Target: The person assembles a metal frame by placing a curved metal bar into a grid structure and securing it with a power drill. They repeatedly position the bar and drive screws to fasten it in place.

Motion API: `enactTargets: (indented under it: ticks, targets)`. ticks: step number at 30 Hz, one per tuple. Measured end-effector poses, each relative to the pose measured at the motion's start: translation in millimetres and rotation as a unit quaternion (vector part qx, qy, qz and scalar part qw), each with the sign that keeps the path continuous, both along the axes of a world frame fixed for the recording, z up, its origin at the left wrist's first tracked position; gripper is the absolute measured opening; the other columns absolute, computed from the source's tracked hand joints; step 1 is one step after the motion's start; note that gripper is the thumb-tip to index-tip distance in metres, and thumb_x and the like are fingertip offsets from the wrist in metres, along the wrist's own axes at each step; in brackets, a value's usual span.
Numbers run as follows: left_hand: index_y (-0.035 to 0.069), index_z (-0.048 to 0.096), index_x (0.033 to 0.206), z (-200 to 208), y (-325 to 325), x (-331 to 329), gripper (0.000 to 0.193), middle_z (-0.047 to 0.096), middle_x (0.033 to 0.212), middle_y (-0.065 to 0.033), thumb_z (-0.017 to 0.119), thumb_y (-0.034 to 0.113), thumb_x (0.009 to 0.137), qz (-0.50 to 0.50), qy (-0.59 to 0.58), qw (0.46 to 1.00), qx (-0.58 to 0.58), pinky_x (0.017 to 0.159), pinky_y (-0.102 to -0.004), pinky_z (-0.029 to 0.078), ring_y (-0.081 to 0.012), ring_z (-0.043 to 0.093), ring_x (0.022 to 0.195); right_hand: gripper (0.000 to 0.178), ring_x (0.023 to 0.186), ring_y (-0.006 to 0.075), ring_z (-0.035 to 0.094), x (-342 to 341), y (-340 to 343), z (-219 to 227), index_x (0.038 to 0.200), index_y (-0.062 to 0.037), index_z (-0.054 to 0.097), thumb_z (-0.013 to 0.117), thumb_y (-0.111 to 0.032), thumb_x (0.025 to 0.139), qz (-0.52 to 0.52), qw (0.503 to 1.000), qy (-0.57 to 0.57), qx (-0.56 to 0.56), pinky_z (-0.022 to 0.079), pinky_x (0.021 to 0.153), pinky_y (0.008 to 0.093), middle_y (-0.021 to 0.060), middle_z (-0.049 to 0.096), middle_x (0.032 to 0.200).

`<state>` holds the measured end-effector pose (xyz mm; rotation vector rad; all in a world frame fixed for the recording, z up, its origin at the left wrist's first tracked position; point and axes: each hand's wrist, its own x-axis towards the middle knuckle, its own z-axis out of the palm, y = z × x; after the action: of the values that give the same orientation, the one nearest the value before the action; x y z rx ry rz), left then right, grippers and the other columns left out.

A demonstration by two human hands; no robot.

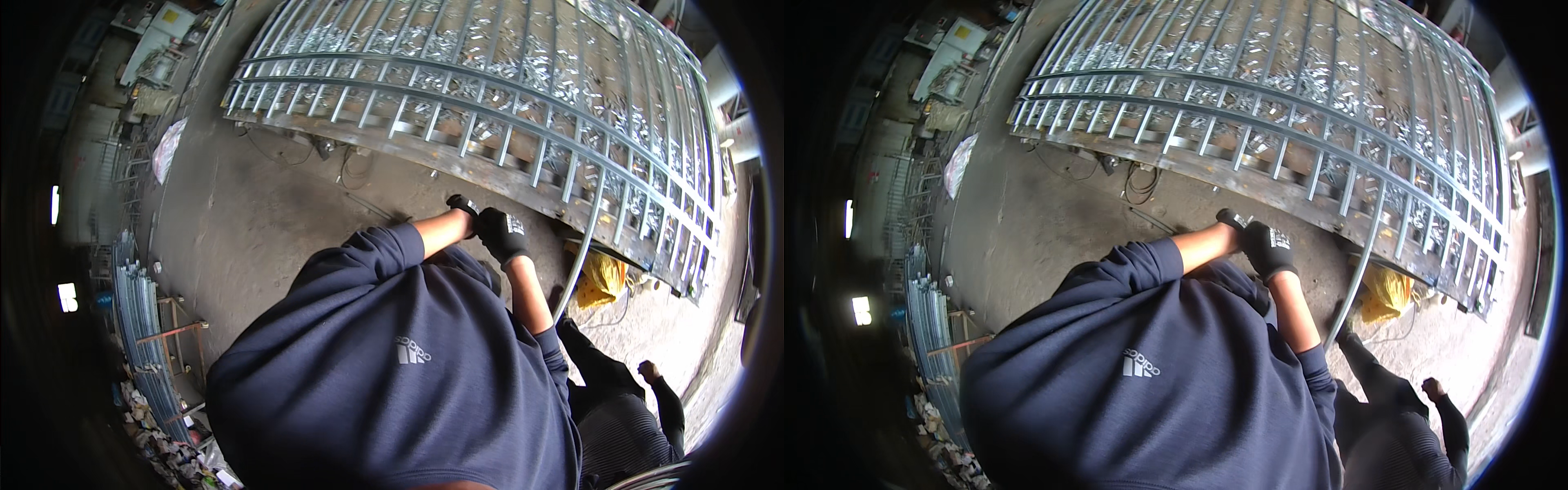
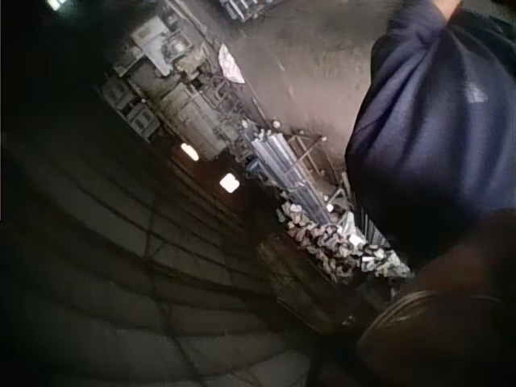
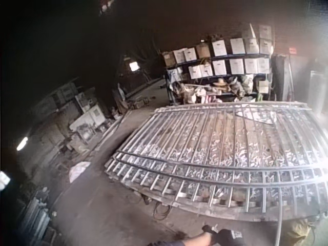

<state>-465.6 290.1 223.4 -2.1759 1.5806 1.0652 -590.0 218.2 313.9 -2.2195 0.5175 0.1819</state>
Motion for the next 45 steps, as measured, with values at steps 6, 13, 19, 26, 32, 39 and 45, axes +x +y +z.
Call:
enactTargets:
  ticks: [6, 13, 19, 26, 32, 39, 45]
  targets:
    - [0.021, 0.069, 0.131, -7, 75, 67, 0.052, 0.070, 0.129, -0.0041, 0.062, 0.053, 0.091, 0.034, 0.032, 0.999, -0.018, 0.101, -0.0436, 0.048, -0.0213, 0.063, 0.121, 0.030, 0.090, 0.0438, 0.071, 80, 73, -15, 0.097, -0.0050, 0.070, 0.058, -0.032, 0.095, 0.038, 0.998, -0.009, -0.047, 0.055, 0.075, 0.0499, 0.0252, 0.072, 0.093]
    - [0.017, 0.068, 0.132, -17, 200, 184, 0.050, 0.070, 0.126, -0.0047, 0.063, 0.047, 0.092, 0.074, 0.073, 0.994, -0.036, 0.097, -0.0406, 0.049, -0.0198, 0.064, 0.117, 0.033, 0.077, 0.0227, 0.068, 199, 179, 7, 0.124, -0.0025, 0.068, 0.064, -0.017, 0.095, 0.036, 0.921, 0.037, 0.386, 0.054, 0.071, 0.0374, 0.0123, 0.075, 0.095]
    - [0.014, 0.066, 0.133, -14, 282, 256, 0.048, 0.070, 0.124, -0.0052, 0.065, 0.042, 0.093, 0.119, 0.095, 0.988, -0.042, 0.095, -0.0381, 0.051, -0.0185, 0.064, 0.113, 0.027, 0.088, 0.0341, 0.066, 300, 231, -15, 0.120, -0.0082, 0.068, 0.063, -0.017, 0.094, 0.304, 0.928, -0.075, 0.204, 0.051, 0.079, 0.0432, 0.0174, 0.073, 0.103]
    - [0.010, 0.065, 0.134, -19, 342, 341, 0.047, 0.070, 0.121, -0.0057, 0.066, 0.036, 0.095, 0.196, 0.134, 0.969, -0.067, 0.091, -0.0351, 0.052, -0.0170, 0.065, 0.109, 0.027, 0.088, 0.0396, 0.067, 390, 288, -1, 0.103, -0.0065, 0.068, 0.073, -0.025, 0.083, 0.374, 0.913, -0.132, 0.093, 0.053, 0.076, 0.0476, 0.0174, 0.069, 0.094]
    - [0.007, 0.064, 0.135, -44, 390, 428, 0.046, 0.070, 0.119, -0.0062, 0.067, 0.031, 0.096, 0.356, 0.208, 0.900, -0.144, 0.089, -0.0325, 0.054, -0.0157, 0.065, 0.106, 0.027, 0.099, 0.0381, 0.069, 504, 329, -13, 0.106, -0.0080, 0.068, 0.072, -0.023, 0.084, 0.437, 0.874, -0.194, 0.084, 0.055, 0.080, 0.0471, 0.0167, 0.071, 0.104]
    - [0.003, 0.062, 0.136, -99, 518, 485, 0.045, 0.070, 0.116, -0.0068, 0.068, 0.025, 0.097, 0.682, 0.261, 0.634, -0.255, 0.085, -0.0295, 0.055, -0.0141, 0.066, 0.102, 0.028, 0.102, 0.0196, 0.063, 684, 317, -95, 0.118, -0.0041, 0.070, 0.047, -0.012, 0.104, 0.543, 0.753, -0.256, 0.269, 0.051, 0.097, 0.0362, 0.0110, 0.070, 0.110]
    - [0.006, 0.062, 0.132, -73, 637, 391, 0.040, 0.074, 0.102, -0.0104, 0.067, 0.023, 0.097, 0.952, 0.110, 0.185, -0.218, 0.071, -0.0304, 0.056, -0.0209, 0.071, 0.085, 0.025, 0.111, 0.0399, 0.065, 995, 175, -161, 0.107, -0.0014, 0.067, 0.059, -0.019, 0.091, 0.190, 0.973, -0.073, -0.106, 0.053, 0.094, 0.0508, 0.0247, 0.066, 0.115]
